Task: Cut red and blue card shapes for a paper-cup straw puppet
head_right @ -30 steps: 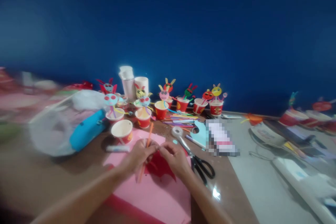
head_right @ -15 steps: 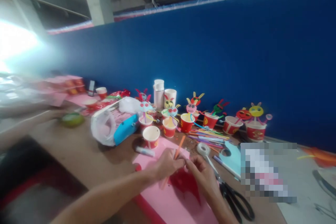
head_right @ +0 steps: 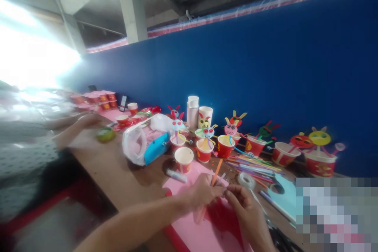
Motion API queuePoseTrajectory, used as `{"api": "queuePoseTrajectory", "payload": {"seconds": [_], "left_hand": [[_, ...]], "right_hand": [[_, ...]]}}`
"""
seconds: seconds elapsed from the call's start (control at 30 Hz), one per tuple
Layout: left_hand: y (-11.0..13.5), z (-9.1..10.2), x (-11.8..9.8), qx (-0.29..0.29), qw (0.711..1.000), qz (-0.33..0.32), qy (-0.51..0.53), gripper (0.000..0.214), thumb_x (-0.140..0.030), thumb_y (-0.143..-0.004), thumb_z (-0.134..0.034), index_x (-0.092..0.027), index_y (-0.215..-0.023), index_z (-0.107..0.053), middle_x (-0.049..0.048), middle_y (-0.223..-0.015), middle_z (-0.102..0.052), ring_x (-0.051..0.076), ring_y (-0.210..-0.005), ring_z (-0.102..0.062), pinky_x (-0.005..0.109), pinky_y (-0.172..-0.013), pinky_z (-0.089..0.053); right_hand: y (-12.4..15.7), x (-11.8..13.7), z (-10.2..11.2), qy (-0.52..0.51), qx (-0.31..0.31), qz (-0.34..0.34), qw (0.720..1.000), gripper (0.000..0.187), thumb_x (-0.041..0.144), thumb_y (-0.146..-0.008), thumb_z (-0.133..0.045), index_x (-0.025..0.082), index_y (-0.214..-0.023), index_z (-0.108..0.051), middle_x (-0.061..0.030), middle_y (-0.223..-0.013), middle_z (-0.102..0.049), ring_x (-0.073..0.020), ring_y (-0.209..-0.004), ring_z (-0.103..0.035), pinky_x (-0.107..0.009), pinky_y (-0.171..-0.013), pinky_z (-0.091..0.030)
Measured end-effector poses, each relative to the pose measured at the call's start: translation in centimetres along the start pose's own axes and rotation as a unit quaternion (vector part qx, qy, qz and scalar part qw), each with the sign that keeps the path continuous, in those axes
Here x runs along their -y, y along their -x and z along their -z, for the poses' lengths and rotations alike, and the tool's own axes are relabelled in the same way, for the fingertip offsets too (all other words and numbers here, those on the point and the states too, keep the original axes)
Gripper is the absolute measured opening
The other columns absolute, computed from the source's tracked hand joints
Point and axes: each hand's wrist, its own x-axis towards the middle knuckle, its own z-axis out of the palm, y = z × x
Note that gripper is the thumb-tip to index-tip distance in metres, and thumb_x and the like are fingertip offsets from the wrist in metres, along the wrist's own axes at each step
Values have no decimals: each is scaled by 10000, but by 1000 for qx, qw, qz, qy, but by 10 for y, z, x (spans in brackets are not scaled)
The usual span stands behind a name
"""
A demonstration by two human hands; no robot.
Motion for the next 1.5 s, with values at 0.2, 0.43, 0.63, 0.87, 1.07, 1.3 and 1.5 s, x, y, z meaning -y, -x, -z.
{"api": "queuePoseTrajectory", "payload": {"seconds": [0.2, 0.43, 0.63, 0.87, 1.07, 1.3, 1.5], "left_hand": [[5, 0, -7, -3, 999, 31, 33, 109, -112, -622, -514, -145, -518, -515, -56, -383, -392, 59, -355, -334, 196, -374, -253], [-9, 3, 12, 23, 997, 44, 61, 62, -153, -599, -547, -146, -538, -537, -56, -368, -412, 60, -329, -362, 185, -354, -262], [-8, 5, 9, 46, 996, 39, 66, 91, -212, -603, -560, -128, -576, -582, -45, -382, -438, 58, -335, -367, 191, -358, -254], [2, 3, -3, 43, 997, 22, 59, 99, -172, -572, -576, -144, -496, -519, -58, -383, -404, 48, -349, -335, 199, -373, -226], [2, 2, -2, 25, 998, 28, 58, 113, -104, -581, -475, -151, -481, -503, -59, -371, -381, 51, -343, -327, 195, -368, -223], [5, 1, -5, 4, 998, 26, 57, 158, -88, -575, -472, -159, -436, -452, -51, -369, -386, 48, -337, -306, 196, -361, -208], [-3, 2, 2, -34, 997, 28, 65, 87, -132, -605, -493, -154, -522, -505, -62, -381, -365, 50, -344, -317, 187, -370, -231]], "right_hand": [[1, -1, -1, 29, -2, 6, 1000, 349, 457, -693, -584, 185, -911, -568, -55, -849, -652, -234, -821, -604, -301, -740, -461], [1, 3, -2, 30, -23, 7, 999, 353, 477, -665, -595, 185, -864, -584, -57, -816, -664, -232, -774, -619, -294, -695, -484], [0, 2, 1, 25, -53, 6, 998, 350, 484, -626, -618, 185, -808, -616, -63, -757, -681, -233, -706, -634, -285, -628, -507], [2, -7, -1, -7, -18, -20, 1000, 342, 466, -671, -595, 191, -874, -583, -54, -811, -671, -234, -763, -629, -294, -657, -502], [3, -6, -3, -15, -8, -32, 999, 319, 470, -679, -594, 192, -832, -561, -27, -735, -645, -209, -704, -612, -275, -628, -489], [9, 7, -9, -28, -22, -39, 999, 315, 475, -662, -601, 195, -801, -565, -16, -678, -623, -183, -626, -580, -242, -542, -470], [6, 3, -7, -1, -31, -35, 999, 298, 461, -691, -586, 192, -820, -598, -26, -731, -650, -204, -702, -593, -266, -618, -468]]}}
